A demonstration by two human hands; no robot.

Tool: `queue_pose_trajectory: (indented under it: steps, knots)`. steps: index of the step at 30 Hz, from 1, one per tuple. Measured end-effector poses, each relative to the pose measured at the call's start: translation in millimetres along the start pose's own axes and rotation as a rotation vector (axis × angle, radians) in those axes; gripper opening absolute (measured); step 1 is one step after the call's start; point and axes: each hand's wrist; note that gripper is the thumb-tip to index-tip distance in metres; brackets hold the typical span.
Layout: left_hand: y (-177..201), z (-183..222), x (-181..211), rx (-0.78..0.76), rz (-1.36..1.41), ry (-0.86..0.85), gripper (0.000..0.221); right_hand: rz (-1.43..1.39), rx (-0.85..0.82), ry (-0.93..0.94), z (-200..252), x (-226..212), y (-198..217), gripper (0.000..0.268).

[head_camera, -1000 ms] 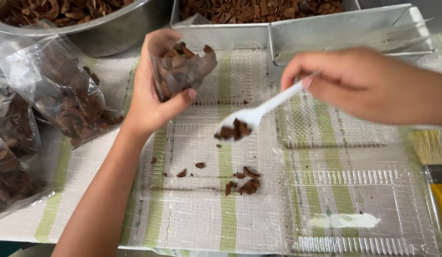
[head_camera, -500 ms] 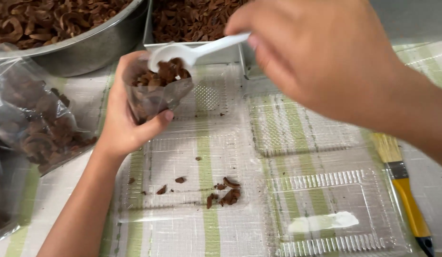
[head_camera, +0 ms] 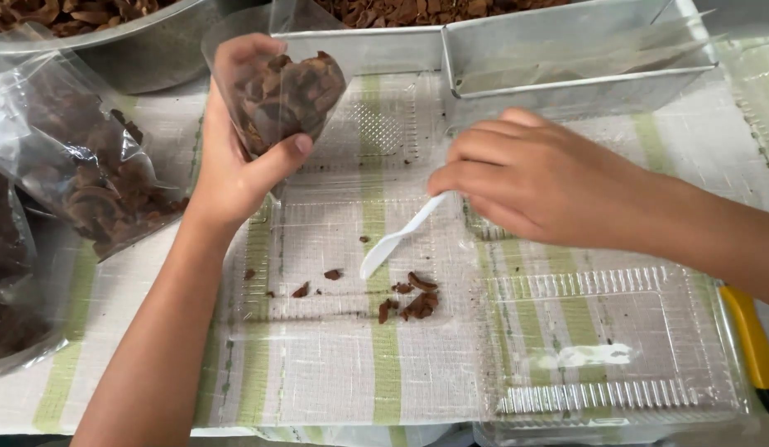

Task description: Packing dried plant material into plastic bags and clamshell containers using a spoon and a brush.

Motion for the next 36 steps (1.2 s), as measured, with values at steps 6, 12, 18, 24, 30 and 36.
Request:
queue_pose_trajectory:
  steps: [6,12,18,24,30,36]
  knots:
    - [0,-2,-1,-0.016,0.038,0.005,0.059,-0.374,-0.048,0.021,-13,16,-16,0.027]
    - [-1,-2,-2,0.008,-0.037,0.017,0.060,-0.449,-0.015,0.155,-21,26,-10,0.023]
    - [-1,-3,-4,-0.013,-0.010,0.026,0.059,-0.491,-0.044,0.152,-22,37,-6,0.021]
    - [-3,-4,-7,-0.006,-0.044,0.020,0.059,-0.488,-0.078,0.155,-30,47,-8,0.022]
    - [-2,-5,-7,-0.023,-0.045,0.025,0.059,-0.469,-0.073,0.191,-41,57,-12,0.020]
    - [-4,-6,-7,-0.020,-0.066,0.043,0.063,-0.470,-0.089,0.237,-49,54,-20,0.018]
Point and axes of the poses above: each hand's wrist, its own z-axis away from the middle knuckle, its own y-axis out of the back of the hand, x = y × z, and after that the axes turned 15 degrees about y, right-handed
